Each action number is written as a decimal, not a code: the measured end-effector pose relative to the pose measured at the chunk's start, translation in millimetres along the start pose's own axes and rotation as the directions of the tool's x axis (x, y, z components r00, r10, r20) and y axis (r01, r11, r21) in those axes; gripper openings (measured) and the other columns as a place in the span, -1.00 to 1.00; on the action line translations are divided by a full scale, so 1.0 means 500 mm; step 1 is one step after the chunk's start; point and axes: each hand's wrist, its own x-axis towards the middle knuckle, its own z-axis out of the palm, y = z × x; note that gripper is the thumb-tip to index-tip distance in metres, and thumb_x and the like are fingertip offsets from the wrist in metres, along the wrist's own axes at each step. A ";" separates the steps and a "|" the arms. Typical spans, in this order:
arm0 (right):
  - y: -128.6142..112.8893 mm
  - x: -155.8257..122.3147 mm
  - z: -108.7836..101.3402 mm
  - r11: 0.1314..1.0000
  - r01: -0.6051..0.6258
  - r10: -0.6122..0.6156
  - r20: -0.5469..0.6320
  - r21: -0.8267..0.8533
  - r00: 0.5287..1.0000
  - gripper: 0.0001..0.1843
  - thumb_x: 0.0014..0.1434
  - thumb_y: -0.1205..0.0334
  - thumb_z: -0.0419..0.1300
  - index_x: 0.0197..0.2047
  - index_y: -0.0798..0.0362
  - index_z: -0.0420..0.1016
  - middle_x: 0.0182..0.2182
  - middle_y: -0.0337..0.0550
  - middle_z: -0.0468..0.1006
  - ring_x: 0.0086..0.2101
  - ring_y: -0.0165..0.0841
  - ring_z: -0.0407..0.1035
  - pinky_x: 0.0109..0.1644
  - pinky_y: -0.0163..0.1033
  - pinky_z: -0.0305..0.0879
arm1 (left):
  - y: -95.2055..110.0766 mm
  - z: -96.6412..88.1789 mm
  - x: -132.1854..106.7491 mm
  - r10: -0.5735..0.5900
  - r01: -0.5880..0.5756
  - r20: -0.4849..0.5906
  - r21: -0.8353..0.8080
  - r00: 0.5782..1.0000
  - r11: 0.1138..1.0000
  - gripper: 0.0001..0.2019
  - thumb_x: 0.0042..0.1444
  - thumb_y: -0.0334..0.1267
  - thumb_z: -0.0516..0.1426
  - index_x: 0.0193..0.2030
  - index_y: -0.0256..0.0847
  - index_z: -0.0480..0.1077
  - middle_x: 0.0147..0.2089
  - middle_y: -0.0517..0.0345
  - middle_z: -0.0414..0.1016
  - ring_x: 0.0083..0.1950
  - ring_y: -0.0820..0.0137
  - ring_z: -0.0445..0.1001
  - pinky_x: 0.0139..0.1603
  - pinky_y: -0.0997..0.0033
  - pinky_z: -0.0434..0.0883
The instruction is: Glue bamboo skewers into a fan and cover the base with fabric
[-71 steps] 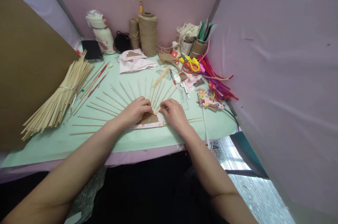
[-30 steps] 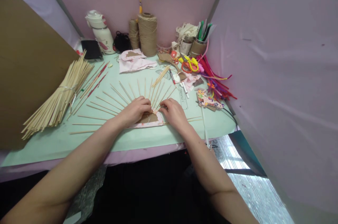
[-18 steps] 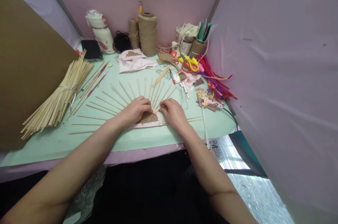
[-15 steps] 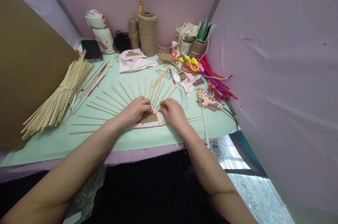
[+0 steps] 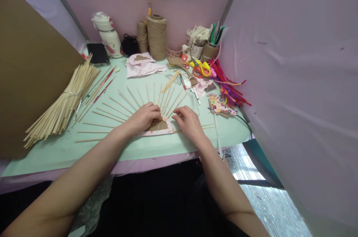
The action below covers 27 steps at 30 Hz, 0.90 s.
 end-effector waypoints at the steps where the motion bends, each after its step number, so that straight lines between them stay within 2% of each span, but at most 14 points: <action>1: -0.001 -0.004 -0.002 1.000 -0.003 0.003 0.000 0.000 1.000 -0.94 0.19 0.27 0.21 -0.24 0.01 0.49 -0.30 -0.17 0.52 -0.31 -0.32 0.39 -0.15 -0.18 0.31 | 0.000 0.000 0.000 0.000 0.000 0.000 0.000 1.000 1.000 -0.82 0.23 -0.37 0.08 -0.34 -0.18 0.49 -0.27 0.08 0.43 -0.17 0.28 0.26 -0.14 0.27 0.23; 11: -0.016 -0.039 -0.026 1.000 -0.020 0.020 -0.012 -0.014 1.000 -0.95 0.20 0.26 0.19 -0.27 0.01 0.48 -0.29 -0.14 0.54 -0.28 -0.28 0.43 -0.13 -0.16 0.33 | 0.007 -0.005 -0.005 -0.021 0.021 0.011 0.030 1.000 0.999 -0.84 0.24 -0.33 0.10 -0.30 -0.15 0.51 -0.25 0.09 0.43 -0.16 0.28 0.28 -0.19 0.28 0.18; 18: -0.014 -0.044 -0.053 0.998 -0.015 0.014 -0.017 -0.061 1.000 -0.93 0.21 0.24 0.17 -0.26 0.00 0.48 -0.29 -0.14 0.54 -0.28 -0.29 0.43 -0.12 -0.15 0.34 | 0.004 -0.004 -0.006 -0.003 0.002 0.005 0.050 1.000 0.999 -0.85 0.25 -0.31 0.10 -0.25 -0.12 0.52 -0.24 0.10 0.45 -0.15 0.27 0.29 -0.18 0.27 0.16; 22: 0.042 -0.034 -0.110 0.992 -0.041 0.023 -0.143 -0.123 0.989 -0.88 0.20 0.18 0.16 -0.27 0.00 0.50 -0.30 -0.10 0.56 -0.30 -0.26 0.43 -0.10 -0.11 0.34 | -0.002 0.002 -0.006 0.000 0.000 -0.006 0.046 1.000 0.999 -0.84 0.24 -0.35 0.10 -0.31 -0.14 0.51 -0.24 0.09 0.45 -0.16 0.28 0.29 -0.18 0.27 0.17; 25: 0.112 -0.027 -0.172 0.969 -0.148 0.088 -0.279 -0.199 0.956 -0.81 0.18 0.14 0.15 -0.26 0.02 0.53 -0.26 -0.04 0.58 -0.26 -0.20 0.44 -0.10 -0.06 0.35 | -0.007 0.006 -0.006 0.009 -0.008 -0.024 0.027 1.000 1.000 -0.83 0.23 -0.36 0.09 -0.31 -0.15 0.50 -0.24 0.08 0.44 -0.16 0.27 0.30 -0.18 0.26 0.18; 27: 0.159 -0.021 -0.209 0.935 -0.221 0.135 -0.299 -0.277 0.945 -0.79 0.16 0.17 0.14 -0.24 0.04 0.56 -0.24 0.01 0.58 -0.23 -0.16 0.44 -0.07 -0.02 0.35 | -0.009 0.007 -0.006 0.015 -0.015 -0.033 0.017 0.999 1.000 -0.83 0.23 -0.36 0.08 -0.31 -0.15 0.49 -0.24 0.08 0.44 -0.17 0.28 0.30 -0.19 0.26 0.18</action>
